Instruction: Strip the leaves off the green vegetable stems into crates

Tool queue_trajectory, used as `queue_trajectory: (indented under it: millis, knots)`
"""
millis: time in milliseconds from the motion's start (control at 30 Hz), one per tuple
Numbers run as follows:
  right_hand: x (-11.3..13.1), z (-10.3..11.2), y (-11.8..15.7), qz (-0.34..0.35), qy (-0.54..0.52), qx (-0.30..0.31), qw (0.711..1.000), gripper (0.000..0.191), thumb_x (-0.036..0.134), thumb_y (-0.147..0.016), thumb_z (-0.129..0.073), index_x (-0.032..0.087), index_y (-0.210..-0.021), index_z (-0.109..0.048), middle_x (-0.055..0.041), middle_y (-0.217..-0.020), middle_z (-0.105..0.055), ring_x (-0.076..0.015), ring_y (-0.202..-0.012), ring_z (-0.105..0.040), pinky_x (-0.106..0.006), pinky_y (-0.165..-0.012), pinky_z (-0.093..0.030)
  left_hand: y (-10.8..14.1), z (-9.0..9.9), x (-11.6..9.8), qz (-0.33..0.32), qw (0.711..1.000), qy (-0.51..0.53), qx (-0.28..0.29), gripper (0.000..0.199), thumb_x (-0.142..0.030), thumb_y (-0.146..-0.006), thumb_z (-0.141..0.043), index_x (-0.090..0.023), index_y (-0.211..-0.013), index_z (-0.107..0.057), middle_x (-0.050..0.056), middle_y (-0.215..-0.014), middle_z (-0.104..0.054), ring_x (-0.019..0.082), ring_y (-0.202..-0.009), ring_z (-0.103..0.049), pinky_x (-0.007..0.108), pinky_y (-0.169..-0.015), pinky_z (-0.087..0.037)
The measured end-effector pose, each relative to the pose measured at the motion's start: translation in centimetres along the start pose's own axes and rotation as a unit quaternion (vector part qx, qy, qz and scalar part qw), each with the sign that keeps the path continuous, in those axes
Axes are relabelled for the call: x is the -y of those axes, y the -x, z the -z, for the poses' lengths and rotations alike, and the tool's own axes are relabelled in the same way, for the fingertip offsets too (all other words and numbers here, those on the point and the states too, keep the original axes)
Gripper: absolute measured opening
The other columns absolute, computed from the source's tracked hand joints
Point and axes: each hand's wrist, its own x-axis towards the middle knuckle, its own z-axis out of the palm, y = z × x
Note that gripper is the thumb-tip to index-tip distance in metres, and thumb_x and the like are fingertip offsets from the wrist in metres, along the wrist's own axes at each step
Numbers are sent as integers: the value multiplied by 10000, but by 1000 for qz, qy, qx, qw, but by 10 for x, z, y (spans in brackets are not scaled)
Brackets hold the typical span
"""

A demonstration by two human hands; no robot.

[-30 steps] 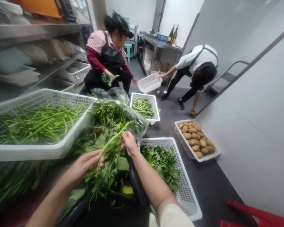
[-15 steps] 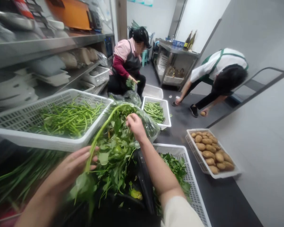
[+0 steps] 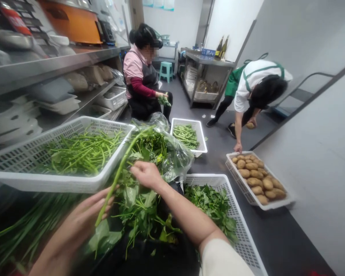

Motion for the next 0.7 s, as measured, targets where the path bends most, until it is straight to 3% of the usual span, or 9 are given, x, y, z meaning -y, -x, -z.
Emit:
queue_trajectory:
  millis: [133, 200, 300, 367, 433, 533, 600, 633, 700]
  knots:
    - [-21, 27, -18, -60, -141, -231, 961, 209, 311, -760, -467, 177, -600, -488, 32, -606, -445, -98, -589, -428, -209, -555, -366, 6, 0, -2, 21, 1000, 9, 12, 476, -368, -512, -799, -192, -947, -720, 30, -715, -597, 122, -604, -501, 213, -517, -406]
    - [-24, 36, -27, -62, -206, -261, 941, 204, 374, -749, -504, 178, -783, -550, -7, -798, -539, -117, -698, -503, -218, -588, -417, 7, -1, -4, 32, 999, 14, 13, 475, -371, -489, -808, -196, -923, -726, 29, -713, -585, 120, -602, -489, 209, -503, -399]
    - [-20, 39, -34, -77, -300, -132, 942, 460, 432, -685, -613, 224, -1080, -499, -66, -1153, -515, -130, -756, -566, -221, -519, -448, 7, -4, -5, 45, 999, 18, 13, 497, -383, -453, -823, -202, -907, -733, 23, -686, -569, 117, -592, -474, 199, -474, -376]
    - [-13, 35, -36, -97, -308, -27, 946, 690, 365, -595, -720, 256, -1209, -425, -79, -1210, -507, -119, -696, -573, -186, -421, -391, 8, -4, -5, 55, 998, 15, 13, 514, -389, -444, -828, -210, -916, -735, 22, -685, -571, 114, -591, -474, 194, -471, -375]
    - [-8, 30, -37, -112, -289, 55, 949, 824, 278, -538, -768, 245, -1269, -389, -63, -1090, -588, -111, -648, -564, -160, -382, -327, 9, -4, -5, 68, 998, 6, 13, 522, -393, -446, -828, -220, -930, -736, 23, -701, -582, 113, -596, -482, 191, -480, -385]
    - [-8, 27, -41, -88, -245, 143, 955, 542, 268, -597, -729, 163, -1103, -562, -4, -804, -639, -112, -639, -558, -172, -451, -363, 13, 0, -2, 75, 997, -13, 14, 485, -406, -476, -816, -239, -926, -739, 25, -720, -590, 116, -609, -496, 189, -488, -399]
    - [-13, 33, -48, -47, -188, 150, 969, 235, 259, -636, -698, 138, -833, -655, 20, -671, -611, -106, -631, -546, -194, -529, -398, 16, 4, 1, 72, 997, -21, 14, 455, -420, -494, -807, -249, -911, -742, 27, -729, -594, 117, -613, -499, 186, -485, -403]
    - [-16, 38, -52, -35, -164, 116, 979, 133, 245, -642, -693, 137, -710, -653, 27, -622, -591, -102, -620, -539, -202, -553, -404, 17, 6, 3, 70, 997, -23, 16, 451, -426, -493, -808, -249, -903, -744, 28, -730, -594, 118, -611, -498, 185, -483, -403]
    - [-24, 50, -59, -37, -139, -14, 989, 132, 229, -655, -686, 144, -580, -618, 37, -555, -553, -94, -581, -518, -211, -561, -404, 18, 9, 6, 69, 997, -25, 19, 462, -430, -476, -818, -241, -892, -747, 30, -717, -591, 120, -604, -494, 187, -479, -403]
